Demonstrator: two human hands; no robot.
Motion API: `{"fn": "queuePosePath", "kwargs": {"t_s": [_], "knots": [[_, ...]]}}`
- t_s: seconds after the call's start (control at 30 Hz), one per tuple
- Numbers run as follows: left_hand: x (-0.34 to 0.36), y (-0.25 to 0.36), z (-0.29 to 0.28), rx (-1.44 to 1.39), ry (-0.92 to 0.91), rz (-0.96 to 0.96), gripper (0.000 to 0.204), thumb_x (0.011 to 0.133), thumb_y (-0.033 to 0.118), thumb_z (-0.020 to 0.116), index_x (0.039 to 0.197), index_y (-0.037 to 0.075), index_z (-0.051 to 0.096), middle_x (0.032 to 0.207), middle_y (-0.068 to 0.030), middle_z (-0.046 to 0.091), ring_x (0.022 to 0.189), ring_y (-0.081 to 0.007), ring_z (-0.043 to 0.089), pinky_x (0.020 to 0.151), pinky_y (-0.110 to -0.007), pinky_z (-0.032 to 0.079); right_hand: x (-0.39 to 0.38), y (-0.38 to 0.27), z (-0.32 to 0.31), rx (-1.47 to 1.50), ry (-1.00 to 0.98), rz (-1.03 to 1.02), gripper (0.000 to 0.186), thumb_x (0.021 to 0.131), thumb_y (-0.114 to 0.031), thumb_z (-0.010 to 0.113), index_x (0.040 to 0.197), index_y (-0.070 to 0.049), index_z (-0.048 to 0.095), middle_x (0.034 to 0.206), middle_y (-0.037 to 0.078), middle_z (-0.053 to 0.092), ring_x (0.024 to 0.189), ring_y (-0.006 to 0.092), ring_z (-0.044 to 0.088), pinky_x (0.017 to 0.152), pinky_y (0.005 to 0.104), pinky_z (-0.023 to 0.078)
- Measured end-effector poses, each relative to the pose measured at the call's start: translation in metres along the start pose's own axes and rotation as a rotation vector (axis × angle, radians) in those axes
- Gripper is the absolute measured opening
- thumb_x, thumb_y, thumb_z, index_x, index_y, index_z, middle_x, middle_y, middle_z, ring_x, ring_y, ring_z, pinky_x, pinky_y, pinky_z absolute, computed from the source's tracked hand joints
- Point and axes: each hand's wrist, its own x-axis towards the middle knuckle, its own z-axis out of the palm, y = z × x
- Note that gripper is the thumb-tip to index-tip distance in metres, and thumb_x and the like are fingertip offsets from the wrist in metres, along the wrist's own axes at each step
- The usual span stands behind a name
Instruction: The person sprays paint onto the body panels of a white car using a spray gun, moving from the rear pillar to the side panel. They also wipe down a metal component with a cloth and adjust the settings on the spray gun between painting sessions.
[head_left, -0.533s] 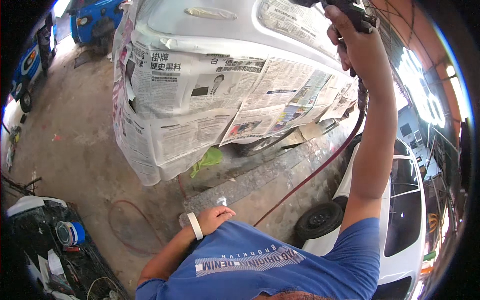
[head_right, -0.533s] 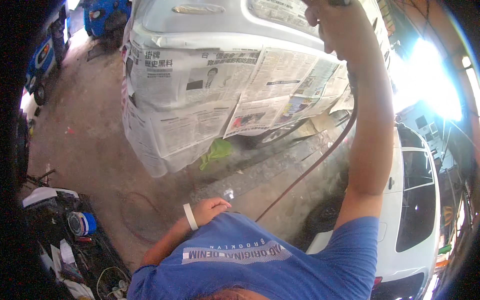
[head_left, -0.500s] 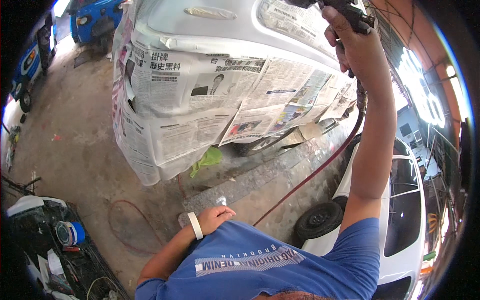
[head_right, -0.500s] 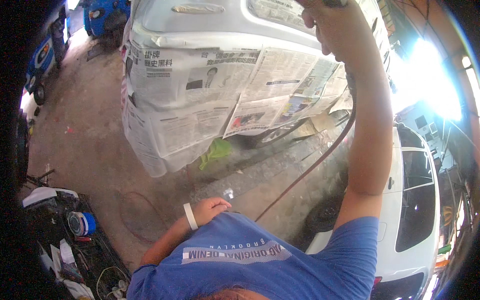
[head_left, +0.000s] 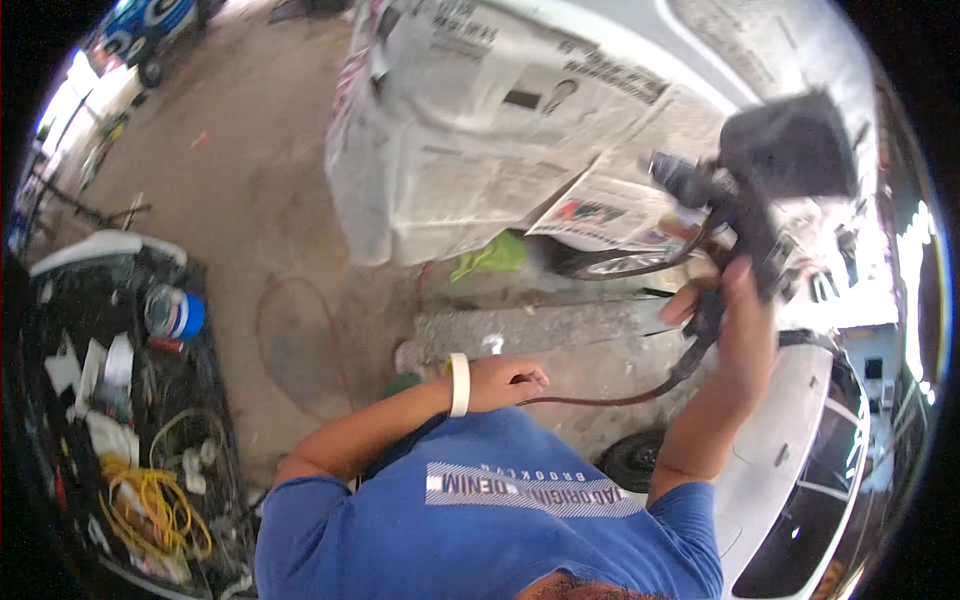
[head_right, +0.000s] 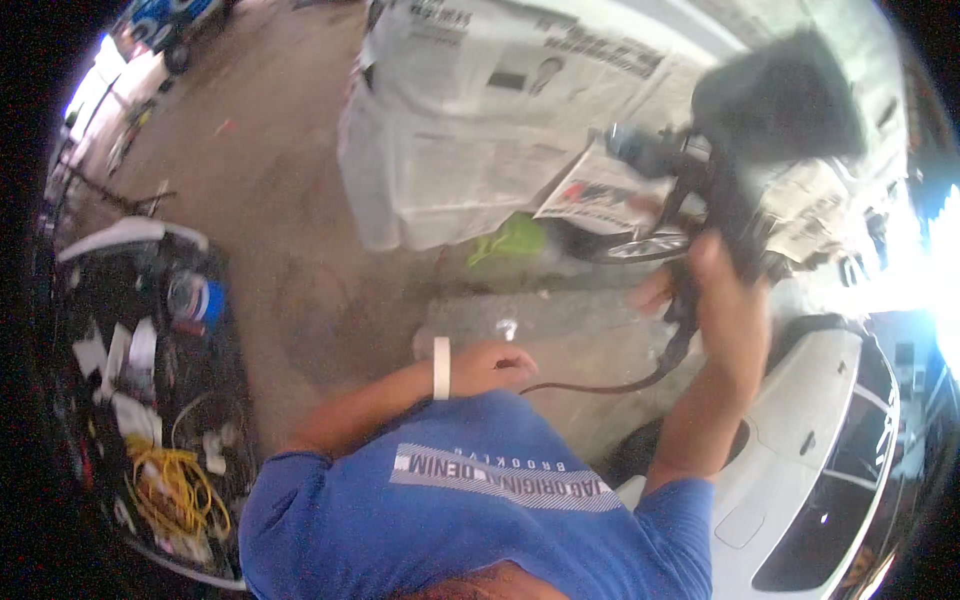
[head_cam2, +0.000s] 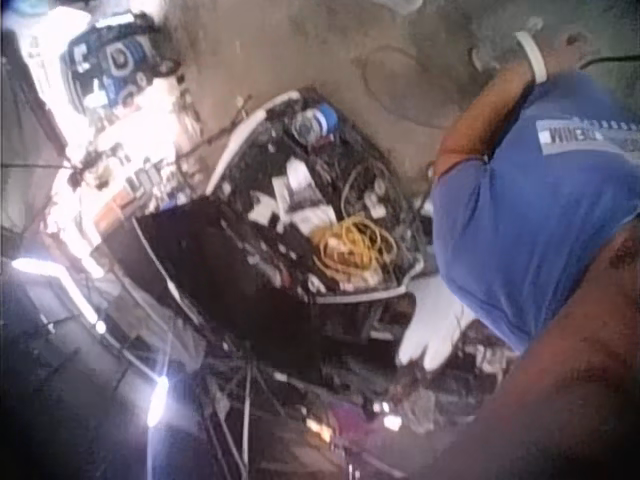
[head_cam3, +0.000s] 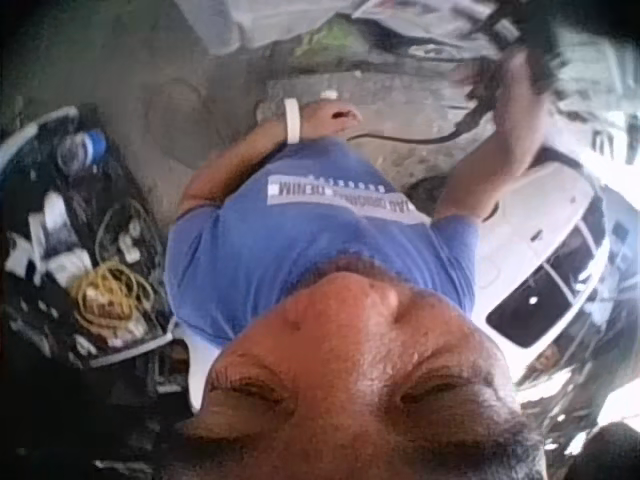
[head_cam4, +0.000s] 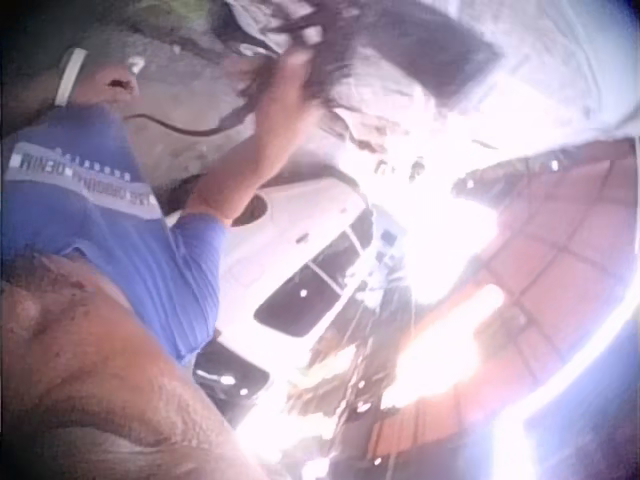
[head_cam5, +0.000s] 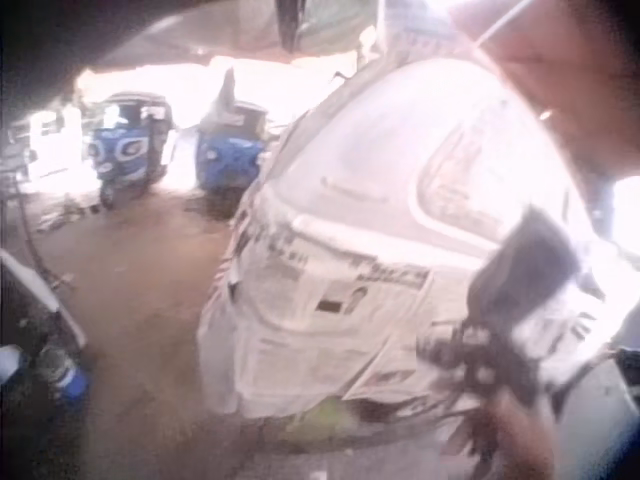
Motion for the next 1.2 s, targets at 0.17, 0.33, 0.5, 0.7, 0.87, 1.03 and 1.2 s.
{"fn": "queuePosePath", "kwargs": {"t_s": [0.17,0.33,0.5,0.7,0.87,1.03,1.2], "knots": [[-0.047,-0.013,0.023,0.054,-0.125,-0.238,0.040,0.098,0.030,0.062,0.126,0.002,0.062,0.118,-0.0142,0.067,0.108,-0.0240,0.064,0.096,-0.036,0.049,-0.085,0.145,0.036,0.287,-0.245,0.332,0.064,0.099,-0.042,0.061,0.140,0.004,0.045,0.126,0.025,0.063,0.079,0.0308,0.073,0.063,0.0348,0.060],[-0.091,-0.017,0.029,0.037,-0.046,-0.400,0.043,0.098,0.030,0.063,0.129,0.000,0.059,0.115,-0.0141,0.066,0.109,-0.0246,0.063,0.096,-0.035,0.049,-0.152,0.257,0.104,0.152,-0.315,0.534,0.040,0.096,-0.030,0.068,0.118,0.002,0.059,0.104,0.013,0.068,0.077,0.0211,0.066,0.067,0.0334,0.053],[-0.117,-0.022,0.018,0.109,0.146,-0.425,0.041,0.099,0.028,0.061,0.129,0.001,0.058,0.114,-0.0127,0.066,0.108,-0.0226,0.063,0.096,-0.035,0.049,-0.188,0.329,0.157,-0.014,-0.393,0.534,0.029,0.089,-0.026,0.073,0.099,0.001,0.068,0.076,0.003,0.062,0.072,0.0146,0.055,0.066,0.0349,0.046],[-0.152,-0.031,-0.039,0.054,0.200,-0.376,0.039,0.099,0.028,0.058,0.130,0.004,0.059,0.115,-0.0137,0.068,0.109,-0.0217,0.065,0.096,-0.035,0.049,-0.181,0.329,0.220,0.122,-0.448,0.610,0.032,0.089,-0.027,0.074,0.108,-0.002,0.069,0.078,0.002,0.065,0.067,0.0087,0.054,0.057,0.0274,0.042],[-0.224,-0.055,-0.120,-0.106,0.309,-0.369,0.032,0.099,0.023,0.059,0.124,0.003,0.062,0.104,-0.0120,0.070,0.098,-0.0186,0.067,0.088,-0.032,0.053,-0.179,0.363,0.285,0.032,-0.552,0.712,0.042,0.084,-0.027,0.075,0.118,-0.003,0.066,0.086,0.010,0.071,0.078,0.0183,0.065,0.065,0.0352,0.052],[-0.324,-0.152,-0.230,0.180,0.213,-0.696,0.038,0.098,0.027,0.060,0.126,0.001,0.061,0.115,-0.0191,0.069,0.106,-0.0281,0.067,0.093,-0.037,0.052,-0.202,0.410,0.319,-0.344,-0.673,0.586,0.043,0.074,-0.018,0.073,0.115,-0.006,0.067,0.092,0.017,0.071,0.088,0.0302,0.069,0.075,0.0449,0.052],[-0.427,-0.246,-0.285,0.472,0.090,-0.960,0.040,0.095,0.033,0.061,0.116,-0.001,0.062,0.113,-0.0219,0.069,0.102,-0.0343,0.067,0.091,-0.043,0.050,-0.208,0.441,0.317,-0.504,-1.036,0.626,0.045,0.071,-0.017,0.073,0.114,-0.009,0.066,0.095,0.017,0.072,0.093,0.0336,0.069,0.077,0.0462,0.053]]}}
